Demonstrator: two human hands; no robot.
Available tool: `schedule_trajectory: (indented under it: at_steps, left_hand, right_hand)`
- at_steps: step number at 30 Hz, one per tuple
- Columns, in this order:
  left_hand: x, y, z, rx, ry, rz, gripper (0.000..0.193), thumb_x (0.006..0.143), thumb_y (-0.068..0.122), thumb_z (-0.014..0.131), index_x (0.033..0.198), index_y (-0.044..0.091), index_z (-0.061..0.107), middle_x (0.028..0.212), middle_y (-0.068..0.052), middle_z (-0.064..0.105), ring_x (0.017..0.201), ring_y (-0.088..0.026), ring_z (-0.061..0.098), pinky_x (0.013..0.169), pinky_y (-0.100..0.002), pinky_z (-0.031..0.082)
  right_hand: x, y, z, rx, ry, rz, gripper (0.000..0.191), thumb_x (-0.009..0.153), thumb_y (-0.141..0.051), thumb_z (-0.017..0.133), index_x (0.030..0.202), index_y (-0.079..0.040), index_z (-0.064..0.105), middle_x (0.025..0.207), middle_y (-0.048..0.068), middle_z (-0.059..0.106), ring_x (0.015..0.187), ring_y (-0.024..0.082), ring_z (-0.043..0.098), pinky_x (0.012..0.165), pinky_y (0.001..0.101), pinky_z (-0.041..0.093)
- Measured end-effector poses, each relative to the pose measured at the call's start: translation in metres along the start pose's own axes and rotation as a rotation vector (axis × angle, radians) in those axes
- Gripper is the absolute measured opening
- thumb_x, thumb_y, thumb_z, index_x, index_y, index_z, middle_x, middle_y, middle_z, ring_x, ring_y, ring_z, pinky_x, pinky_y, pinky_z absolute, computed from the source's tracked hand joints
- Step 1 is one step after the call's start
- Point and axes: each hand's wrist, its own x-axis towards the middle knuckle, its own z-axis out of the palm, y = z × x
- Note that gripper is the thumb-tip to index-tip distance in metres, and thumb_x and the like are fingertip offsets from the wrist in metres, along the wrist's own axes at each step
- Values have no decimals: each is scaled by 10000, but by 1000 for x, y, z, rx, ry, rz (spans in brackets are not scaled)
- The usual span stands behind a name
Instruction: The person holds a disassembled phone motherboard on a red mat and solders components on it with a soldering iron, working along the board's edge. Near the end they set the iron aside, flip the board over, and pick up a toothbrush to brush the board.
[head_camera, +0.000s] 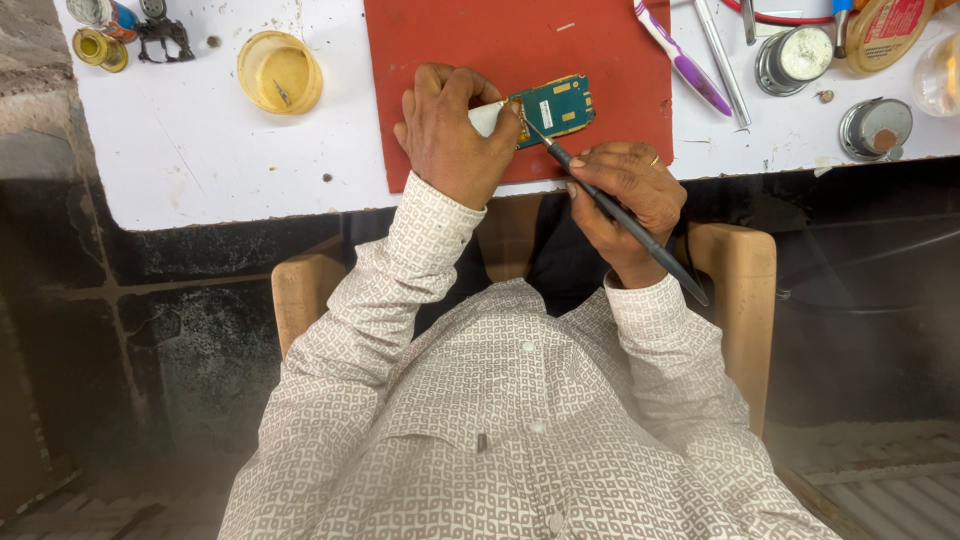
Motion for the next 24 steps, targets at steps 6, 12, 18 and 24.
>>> schedule_trajectory:
  at_steps: [6,12,18,24]
  left_hand:
    - [0,0,0,12,6,8,216,781,308,818,852,169,668,1003,-12,508,934,-203,496,808,-430,383]
    - [0,-1,1,4,7,2,217,787,310,817,857,172,665,1012,-8,509,942,-200,497,815,-426,387]
    - [1,-1,1,10,8,7,215,784,304,818,858,170,666,1006,-11,507,942,-201,501,813,-431,387]
    - [1,-1,1,-1,9,-3,214,783,305,817,854,172,667,1003,-9,512,938,-202,501,815,-429,389]
  right_hand:
    - [0,-2,-2,-15,-7,9,192,841,60,793,997,-33,730,964,118,751,957,263,744,875,347,613]
    - [0,0,-2,-11,-7,5,195,835,57,790,995,-36,731,962,115,753,953,261,745,870,347,618]
    - [-2,1,-3,-8,-12,-4,199,838,48,795,1006,-36,729,972,114,752,965,263,743,882,353,620]
    - [-4,3,-3,-1,-14,10,201,832,44,793,1005,-39,734,964,111,751,960,260,741,873,347,623]
